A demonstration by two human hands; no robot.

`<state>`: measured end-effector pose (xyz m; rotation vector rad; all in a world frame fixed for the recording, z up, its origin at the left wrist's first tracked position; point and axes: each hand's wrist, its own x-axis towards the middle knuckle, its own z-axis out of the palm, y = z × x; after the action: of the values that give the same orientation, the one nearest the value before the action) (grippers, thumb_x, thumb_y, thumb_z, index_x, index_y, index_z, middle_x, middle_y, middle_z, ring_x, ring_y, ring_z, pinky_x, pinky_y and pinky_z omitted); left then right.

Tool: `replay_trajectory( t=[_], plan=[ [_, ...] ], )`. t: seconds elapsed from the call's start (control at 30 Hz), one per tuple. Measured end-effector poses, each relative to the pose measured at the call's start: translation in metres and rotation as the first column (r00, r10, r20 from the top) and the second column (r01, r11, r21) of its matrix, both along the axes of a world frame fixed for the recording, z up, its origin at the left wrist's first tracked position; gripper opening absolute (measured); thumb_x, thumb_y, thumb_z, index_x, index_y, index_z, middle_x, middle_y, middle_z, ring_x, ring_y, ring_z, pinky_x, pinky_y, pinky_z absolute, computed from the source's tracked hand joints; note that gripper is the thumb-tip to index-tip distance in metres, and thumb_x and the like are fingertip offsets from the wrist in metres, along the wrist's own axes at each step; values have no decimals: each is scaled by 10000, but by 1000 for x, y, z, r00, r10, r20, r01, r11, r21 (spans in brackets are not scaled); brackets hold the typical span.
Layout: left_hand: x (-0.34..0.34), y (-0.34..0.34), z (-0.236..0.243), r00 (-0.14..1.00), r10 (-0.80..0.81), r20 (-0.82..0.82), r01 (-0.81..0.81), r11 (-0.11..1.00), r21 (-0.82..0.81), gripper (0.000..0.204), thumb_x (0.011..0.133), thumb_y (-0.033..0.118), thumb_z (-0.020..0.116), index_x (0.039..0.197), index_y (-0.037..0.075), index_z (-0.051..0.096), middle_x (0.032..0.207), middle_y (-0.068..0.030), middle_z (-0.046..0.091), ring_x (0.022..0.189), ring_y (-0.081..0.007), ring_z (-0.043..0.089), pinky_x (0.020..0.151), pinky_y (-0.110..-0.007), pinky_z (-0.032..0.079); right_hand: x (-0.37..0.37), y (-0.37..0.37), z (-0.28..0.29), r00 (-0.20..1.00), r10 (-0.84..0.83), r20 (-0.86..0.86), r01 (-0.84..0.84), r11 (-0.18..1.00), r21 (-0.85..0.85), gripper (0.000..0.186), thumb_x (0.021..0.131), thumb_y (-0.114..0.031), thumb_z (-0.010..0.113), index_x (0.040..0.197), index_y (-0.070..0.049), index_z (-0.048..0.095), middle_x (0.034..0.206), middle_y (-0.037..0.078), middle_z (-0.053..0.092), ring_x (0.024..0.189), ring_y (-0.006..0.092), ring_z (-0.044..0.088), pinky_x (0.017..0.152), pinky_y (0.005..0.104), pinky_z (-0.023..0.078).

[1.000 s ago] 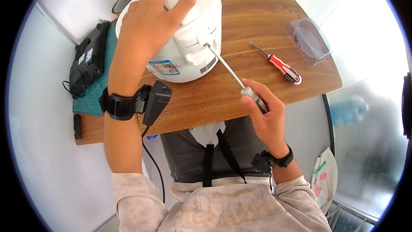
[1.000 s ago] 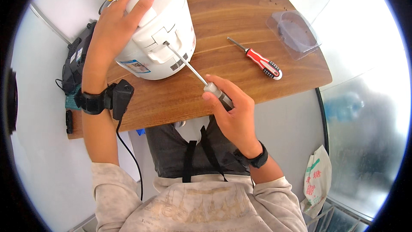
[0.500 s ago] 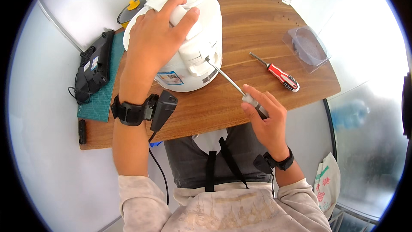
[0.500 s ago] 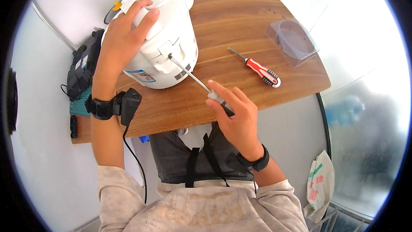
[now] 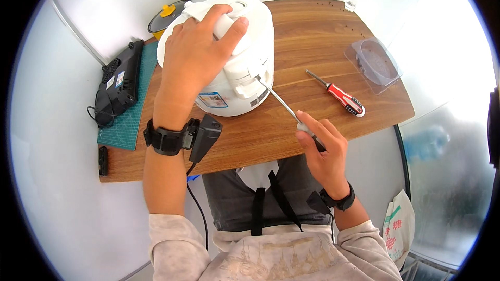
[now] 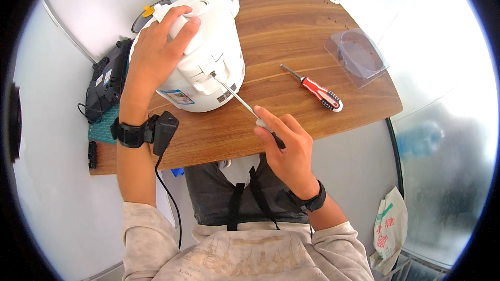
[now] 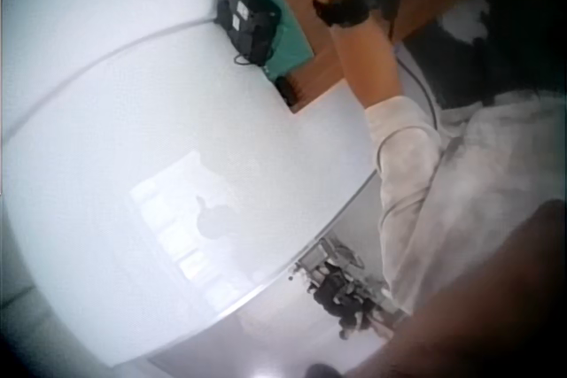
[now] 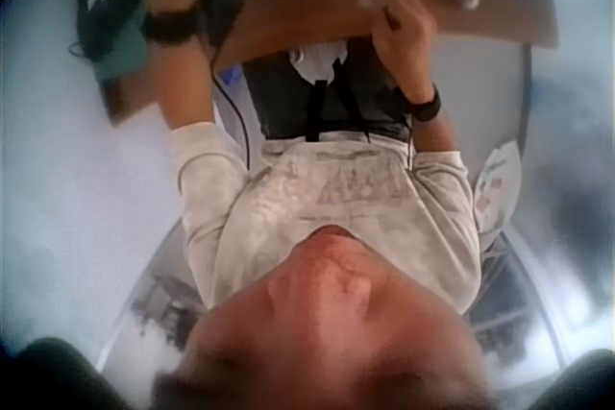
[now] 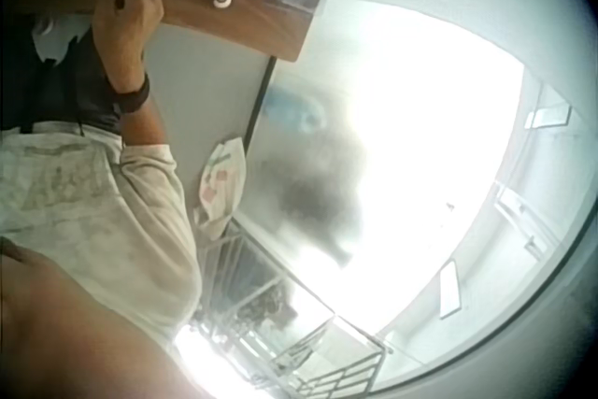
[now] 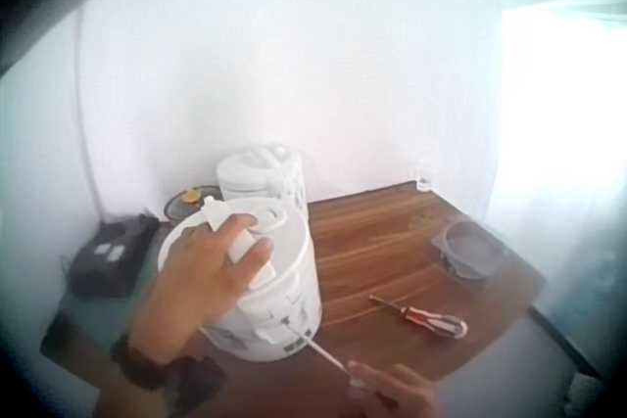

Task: The person uses a screwdriver to remove screws from the bottom of a black induction cooktop, then flips it over to inspect the underside. They continue to remove screws from the back and sides of the cooktop. Finally, they move the cooktop aside and begin unscrewing a white rice cooker.

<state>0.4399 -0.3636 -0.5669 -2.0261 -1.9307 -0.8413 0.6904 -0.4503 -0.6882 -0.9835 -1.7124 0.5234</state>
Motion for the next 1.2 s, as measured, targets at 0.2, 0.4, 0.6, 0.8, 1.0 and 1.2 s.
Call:
replay_trajectory(
  t=[0.2,0.4,0.6,0.8,1.0,1.2],
  plan=[
    [3,-3,8,1000,0,18,1,999,-50,551,991,592,477,1325,180,626,813,-133,686,1010,-343,617,1002,-425,424,2,0,7,1000,12,18,-11,1000,-23,437,854,-9,773,1272,-126,728,738,97,523,615,221,492,578,324,441],
    [10,-4,13,999,22,26,-21,998,-54,523,996,570,491,1304,171,632,852,-145,691,1015,-353,607,999,-430,422,20,16,25,993,101,62,-100,995,-18,392,872,-9,745,1249,-115,736,774,110,625,644,234,574,607,336,472],
    [15,-4,26,1000,-12,29,13,999,-33,492,980,565,543,1268,182,653,854,-147,702,968,-347,610,942,-434,454,55,49,81,939,232,252,-210,971,-112,337,876,2,702,1195,-95,755,833,97,716,679,248,664,687,354,528],
    [20,-9,49,999,-44,32,44,999,-7,434,952,553,603,1210,216,691,786,-139,686,897,-342,602,883,-451,473,64,46,146,814,38,580,-130,985,117,307,831,-81,750,1117,-187,785,705,39,623,616,235,623,561,350,478],
    [25,-25,75,999,-25,20,25,1000,12,425,947,545,615,1201,213,692,802,-149,683,919,-343,591,888,-456,467,64,28,207,587,-281,759,-252,827,502,356,776,-81,755,1110,-202,766,829,25,606,678,168,611,522,303,457],
    [28,-44,92,1000,10,17,-9,1000,-19,445,947,551,595,1231,220,684,897,-164,696,968,-365,595,926,-469,451,63,-5,213,556,-360,749,-225,803,553,435,767,-75,748,1190,-176,728,892,47,589,729,183,608,555,316,471]
  ],
)
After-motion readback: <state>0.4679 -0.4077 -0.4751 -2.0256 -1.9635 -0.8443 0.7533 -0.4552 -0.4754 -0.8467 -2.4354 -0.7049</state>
